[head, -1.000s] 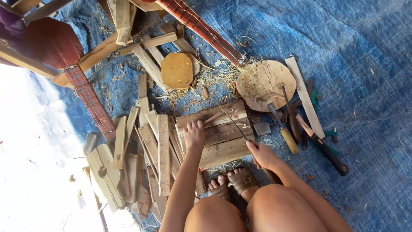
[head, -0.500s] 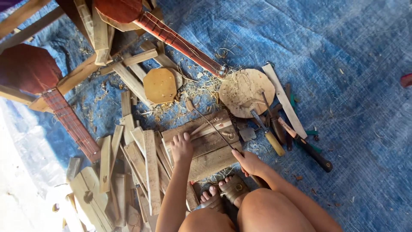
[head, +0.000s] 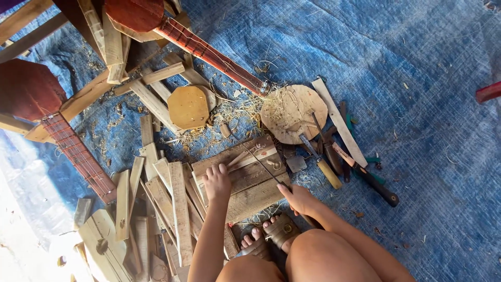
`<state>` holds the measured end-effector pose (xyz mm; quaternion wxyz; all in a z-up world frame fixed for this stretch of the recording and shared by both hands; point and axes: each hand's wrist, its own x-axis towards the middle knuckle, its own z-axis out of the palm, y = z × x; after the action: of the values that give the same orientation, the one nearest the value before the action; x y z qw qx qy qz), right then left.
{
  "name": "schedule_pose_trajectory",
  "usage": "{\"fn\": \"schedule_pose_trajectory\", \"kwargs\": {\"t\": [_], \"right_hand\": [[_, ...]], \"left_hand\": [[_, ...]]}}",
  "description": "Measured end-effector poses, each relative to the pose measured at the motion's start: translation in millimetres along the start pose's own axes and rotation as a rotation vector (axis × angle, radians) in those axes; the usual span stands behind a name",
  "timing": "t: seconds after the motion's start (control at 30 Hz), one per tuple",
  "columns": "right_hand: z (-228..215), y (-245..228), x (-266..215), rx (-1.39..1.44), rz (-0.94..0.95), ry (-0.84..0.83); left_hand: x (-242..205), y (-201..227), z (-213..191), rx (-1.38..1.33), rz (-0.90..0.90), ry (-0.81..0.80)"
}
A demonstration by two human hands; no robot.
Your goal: Carving and shaping a wooden component for an instrument using a small hand blade
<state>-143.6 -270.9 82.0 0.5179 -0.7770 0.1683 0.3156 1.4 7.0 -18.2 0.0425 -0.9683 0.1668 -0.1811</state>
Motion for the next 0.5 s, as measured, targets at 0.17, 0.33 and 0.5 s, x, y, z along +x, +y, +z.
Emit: {"fn": "schedule_pose_trajectory", "kwargs": {"t": [0.17, 0.33, 0.5], "right_hand": [[-3, -19, -3, 0.023, -0.041, 0.047], [0, -18, -3, -0.024, -0.053, 0.082], [4, 10, 8, 0.025, 0.020, 0.035]], "left_hand": [[0, 0, 1, -0.012, 0.001, -0.014], [0, 1, 5, -0.019, -0.004, -0.008], [2, 1, 4, -0.007, 0.001, 0.014]]}}
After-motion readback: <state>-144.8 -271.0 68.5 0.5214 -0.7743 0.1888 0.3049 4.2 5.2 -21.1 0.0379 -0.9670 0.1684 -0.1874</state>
